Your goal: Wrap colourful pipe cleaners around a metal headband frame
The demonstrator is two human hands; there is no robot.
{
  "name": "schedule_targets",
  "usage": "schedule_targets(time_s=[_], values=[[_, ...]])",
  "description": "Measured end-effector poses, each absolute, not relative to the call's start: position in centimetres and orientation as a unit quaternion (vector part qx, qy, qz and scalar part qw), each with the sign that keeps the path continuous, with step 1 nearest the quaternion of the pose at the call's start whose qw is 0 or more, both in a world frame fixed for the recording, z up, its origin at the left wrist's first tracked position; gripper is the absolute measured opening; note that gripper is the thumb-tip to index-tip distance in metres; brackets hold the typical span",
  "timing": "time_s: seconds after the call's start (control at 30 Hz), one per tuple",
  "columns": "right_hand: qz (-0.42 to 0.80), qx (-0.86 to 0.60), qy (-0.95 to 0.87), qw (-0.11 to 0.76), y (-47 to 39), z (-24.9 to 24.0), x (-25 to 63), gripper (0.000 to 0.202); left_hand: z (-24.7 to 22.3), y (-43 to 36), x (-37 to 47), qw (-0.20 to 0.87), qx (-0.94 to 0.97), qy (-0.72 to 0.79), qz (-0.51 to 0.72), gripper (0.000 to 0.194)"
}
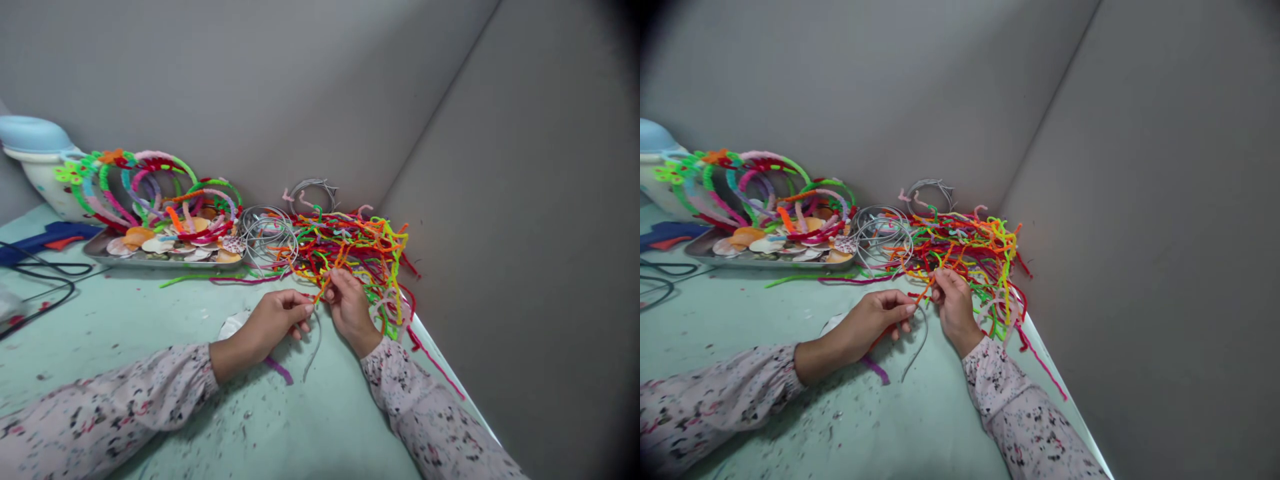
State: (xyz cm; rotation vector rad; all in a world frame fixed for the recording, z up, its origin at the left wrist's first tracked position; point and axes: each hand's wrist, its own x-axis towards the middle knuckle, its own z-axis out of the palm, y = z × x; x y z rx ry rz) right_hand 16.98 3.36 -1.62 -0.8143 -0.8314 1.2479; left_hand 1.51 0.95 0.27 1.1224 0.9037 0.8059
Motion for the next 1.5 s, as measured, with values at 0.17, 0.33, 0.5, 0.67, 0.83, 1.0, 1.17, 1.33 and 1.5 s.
schedule_targets(time_s=[0.17,0.33,0.5,0.67,0.83,1.0,1.17,1.33,1.5], values=[[0.561,-0.352,-0.349,0.663,3.4,-1.4,16.9,0.012,0.0,1.0,1.4,0.729,0.483,0.359,0.327,0.021],[0.58,-0.335,-0.316,0.671,3.5,-1.2,16.8,0.01,0.6,1.2,1.2,0.806,0.405,0.316,0.294,0.011],[0.595,-0.327,-0.297,0.671,3.6,-1.1,16.9,0.009,1.2,1.1,1.1,0.854,0.328,0.287,0.285,0.009],[0.572,-0.342,-0.304,0.681,4.0,-1.2,17.2,0.011,1.0,0.9,1.3,0.835,0.35,0.299,0.302,0.013],[0.533,-0.368,-0.313,0.694,4.1,-1.4,17.2,0.013,0.2,1.0,1.4,0.735,0.46,0.35,0.354,0.036],[0.524,-0.369,-0.311,0.702,4.1,-1.5,17.3,0.015,-0.4,1.2,1.6,0.586,0.565,0.43,0.392,0.031],[0.519,-0.372,-0.314,0.703,4.2,-1.6,17.4,0.016,-0.1,1.1,1.4,0.506,0.606,0.454,0.413,0.018],[0.511,-0.379,-0.315,0.705,4.2,-1.6,17.4,0.015,0.4,1.0,1.4,0.524,0.591,0.469,0.394,0.018],[0.515,-0.365,-0.314,0.709,4.1,-1.6,17.4,0.013,0.2,0.9,1.5,0.572,0.574,0.467,0.352,0.018]])
